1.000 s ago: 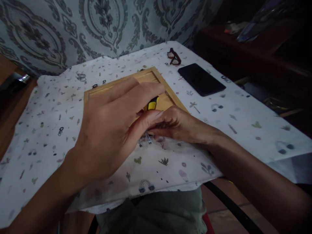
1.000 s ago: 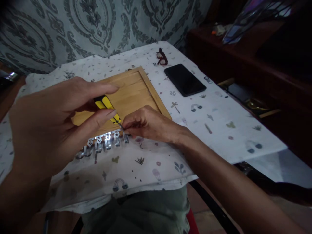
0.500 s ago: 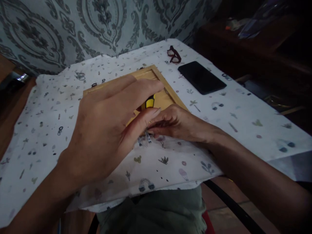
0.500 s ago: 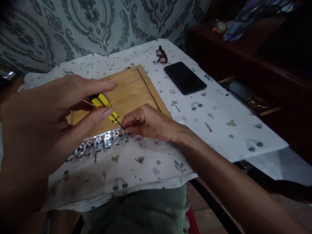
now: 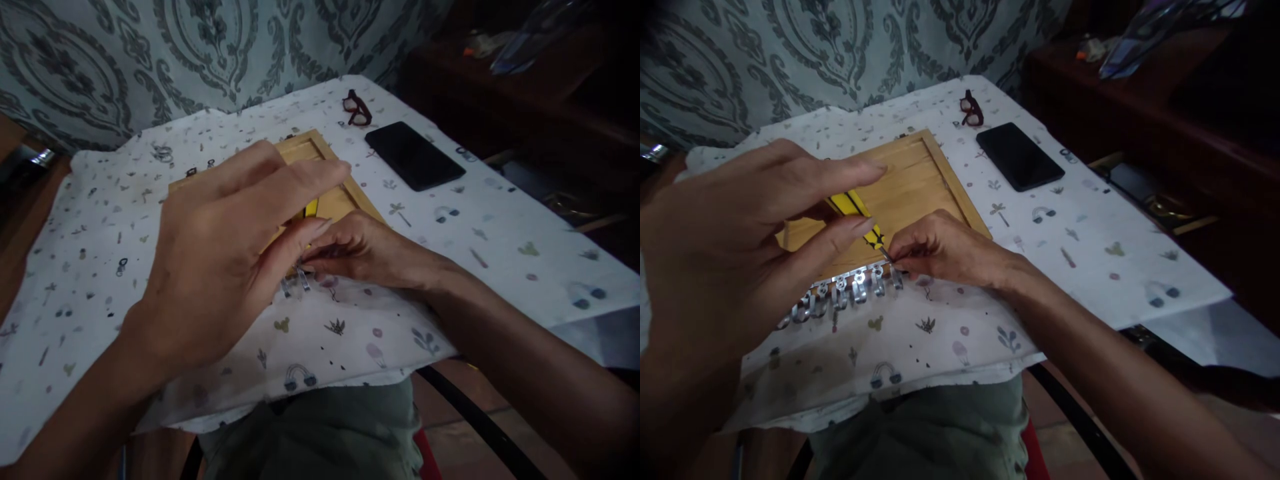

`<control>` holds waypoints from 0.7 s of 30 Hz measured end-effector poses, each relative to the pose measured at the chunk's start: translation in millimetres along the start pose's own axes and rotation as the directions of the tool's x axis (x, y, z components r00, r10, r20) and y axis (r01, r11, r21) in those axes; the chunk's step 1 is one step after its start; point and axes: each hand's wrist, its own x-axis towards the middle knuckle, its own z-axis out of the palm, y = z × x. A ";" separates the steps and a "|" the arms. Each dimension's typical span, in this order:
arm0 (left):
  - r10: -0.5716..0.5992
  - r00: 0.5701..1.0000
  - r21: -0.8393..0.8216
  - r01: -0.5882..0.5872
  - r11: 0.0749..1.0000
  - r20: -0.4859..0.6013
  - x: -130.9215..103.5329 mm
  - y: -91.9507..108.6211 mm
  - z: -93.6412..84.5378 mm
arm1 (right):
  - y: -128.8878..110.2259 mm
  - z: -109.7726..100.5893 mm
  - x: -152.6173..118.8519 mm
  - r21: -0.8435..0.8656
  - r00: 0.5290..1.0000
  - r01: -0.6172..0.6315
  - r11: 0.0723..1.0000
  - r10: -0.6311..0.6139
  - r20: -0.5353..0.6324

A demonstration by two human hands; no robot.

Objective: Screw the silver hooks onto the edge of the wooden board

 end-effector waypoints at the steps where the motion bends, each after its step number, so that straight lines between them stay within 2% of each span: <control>1: -0.007 1.000 0.017 0.007 1.000 -0.001 -0.4 0.2 0.0 | 0.9 0.3 -0.2 0.016 1.000 -0.005 1.000 0.005 -0.002; 6: 0.002 0.999 -0.007 -0.002 1.000 0.033 -1.7 -0.9 -4.3 | -0.5 1.8 -1.0 0.063 0.998 -0.060 0.996 0.062 -0.021; 10: -0.033 0.996 -0.023 0.035 0.999 0.078 -0.9 -3.2 -5.9 | -5.3 2.1 -0.7 0.072 0.994 -0.100 0.992 0.103 -0.031; 17: 0.011 0.999 0.010 -0.011 1.000 -0.034 0.6 -0.5 0.0 | -3.8 1.9 -1.3 0.052 0.992 -0.117 0.992 0.119 -0.050; 21: -0.003 1.000 -0.018 0.003 1.000 -0.016 2.5 2.0 -3.0 | -4.4 1.2 -1.1 0.053 0.991 -0.127 0.990 0.129 -0.026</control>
